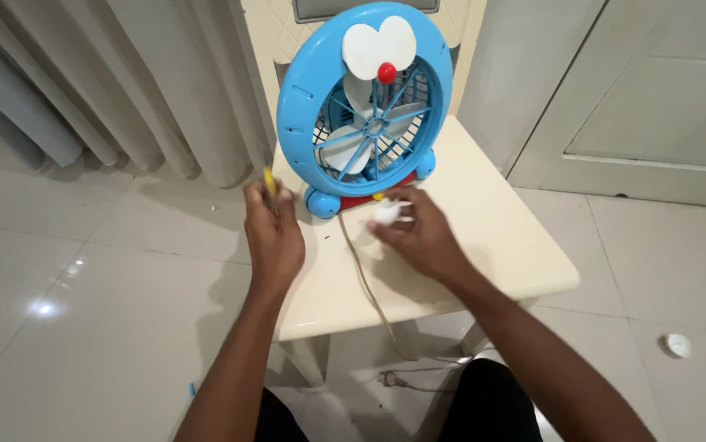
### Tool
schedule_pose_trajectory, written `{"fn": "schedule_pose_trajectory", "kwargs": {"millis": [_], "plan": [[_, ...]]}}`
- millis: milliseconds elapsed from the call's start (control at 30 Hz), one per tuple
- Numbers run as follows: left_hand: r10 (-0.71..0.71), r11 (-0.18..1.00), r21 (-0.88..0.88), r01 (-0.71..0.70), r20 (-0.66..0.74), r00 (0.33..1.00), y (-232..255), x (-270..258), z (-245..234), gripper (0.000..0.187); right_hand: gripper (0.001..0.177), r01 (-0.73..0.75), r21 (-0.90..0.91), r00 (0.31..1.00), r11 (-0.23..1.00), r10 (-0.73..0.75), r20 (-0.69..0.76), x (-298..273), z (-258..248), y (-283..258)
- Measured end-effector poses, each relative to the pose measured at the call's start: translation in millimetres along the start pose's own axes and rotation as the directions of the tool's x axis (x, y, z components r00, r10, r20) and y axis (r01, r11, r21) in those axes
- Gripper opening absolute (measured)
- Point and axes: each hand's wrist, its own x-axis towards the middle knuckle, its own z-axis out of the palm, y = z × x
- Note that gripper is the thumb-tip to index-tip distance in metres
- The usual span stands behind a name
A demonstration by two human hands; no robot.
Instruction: The person assembles a small blue cartoon-themed fan by attaching the front grille, inserting the fan blade, and securing the rear cover using a screwdriver. They also attach white spherical feet to the base of the fan.
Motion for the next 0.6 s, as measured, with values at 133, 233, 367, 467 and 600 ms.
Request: {"fn": "schedule_pose_trajectory", "kwargs": {"millis": [133,233,367,467,600], "plan": [[-0.233,0.972,0.013,0.234,0.179,0.956,19,-33,-11,0.021,0.069,0.062,-0.032,0.998,0.998,-0.061,0.021,-5,29,-10],[-0.273,0.962,0.089,0.259,0.230,0.934,28,-38,-12,0.020,0.070,0.247,-0.233,0.968,0.941,-0.250,0.017,-3,36,-15],[-0.131,0.986,0.131,0.101,0.244,0.961,37,-32,-12,0.026,0.063,0.364,-0.245,0.930,0.898,-0.363,0.052,2,43,-15],[-0.189,0.975,0.165,0.150,0.251,0.949,42,-27,-5,0.031,0.060,0.461,-0.265,0.886,0.847,-0.456,0.087,2,47,-10],[-0.246,0.957,0.210,0.201,0.220,0.944,41,-24,-2,0.037,0.063,0.470,-0.225,0.883,0.854,-0.460,0.097,5,57,-4]]}}
